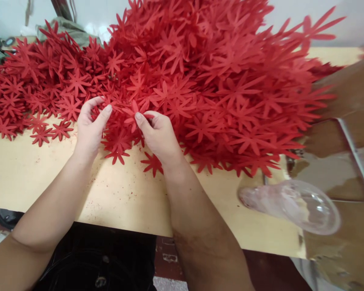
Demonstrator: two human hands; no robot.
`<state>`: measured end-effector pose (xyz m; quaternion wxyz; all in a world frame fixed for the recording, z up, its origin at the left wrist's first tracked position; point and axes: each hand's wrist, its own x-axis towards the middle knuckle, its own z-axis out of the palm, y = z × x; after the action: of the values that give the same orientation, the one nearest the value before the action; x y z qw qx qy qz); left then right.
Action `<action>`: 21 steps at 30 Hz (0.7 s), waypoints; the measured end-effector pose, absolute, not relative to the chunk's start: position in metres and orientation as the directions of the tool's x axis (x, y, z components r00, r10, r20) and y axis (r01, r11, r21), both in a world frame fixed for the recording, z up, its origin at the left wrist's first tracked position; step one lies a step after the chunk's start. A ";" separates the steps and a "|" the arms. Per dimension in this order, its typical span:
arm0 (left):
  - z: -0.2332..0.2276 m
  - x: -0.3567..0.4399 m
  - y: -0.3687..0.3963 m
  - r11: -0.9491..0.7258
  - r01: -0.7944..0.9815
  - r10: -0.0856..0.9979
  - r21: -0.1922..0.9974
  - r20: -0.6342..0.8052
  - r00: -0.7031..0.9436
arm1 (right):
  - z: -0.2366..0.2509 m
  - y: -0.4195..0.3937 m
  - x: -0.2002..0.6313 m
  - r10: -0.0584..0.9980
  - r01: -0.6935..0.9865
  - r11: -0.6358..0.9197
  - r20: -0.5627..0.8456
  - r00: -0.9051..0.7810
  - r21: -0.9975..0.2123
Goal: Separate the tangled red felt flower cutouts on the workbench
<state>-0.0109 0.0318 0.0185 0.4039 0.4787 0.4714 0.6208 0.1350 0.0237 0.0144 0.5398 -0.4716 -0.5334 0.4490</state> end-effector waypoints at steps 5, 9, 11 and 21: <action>0.026 -0.004 0.022 -0.214 -0.060 0.977 0.975 0.213 -0.024 | 0.019 0.019 0.130 0.988 0.011 0.150 0.150 0.039 -0.989; 0.022 0.001 0.020 -0.133 -0.073 0.982 0.988 0.141 0.123 | 0.017 0.020 0.129 0.988 -0.041 0.157 0.156 0.019 -0.987; 0.020 0.000 0.022 -0.109 -0.072 0.986 0.991 0.117 0.121 | 0.013 0.022 0.130 0.989 -0.090 0.142 0.144 -0.017 -0.986; 0.017 -0.002 0.026 -0.145 -0.051 0.988 0.988 0.147 0.041 | 0.009 0.023 0.131 0.990 -0.171 0.133 0.140 -0.034 -0.976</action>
<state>-0.0021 0.0260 0.0170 0.4851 0.5341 0.4385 0.5358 0.1312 0.0234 0.0092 0.5620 -0.4090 -0.5005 0.5161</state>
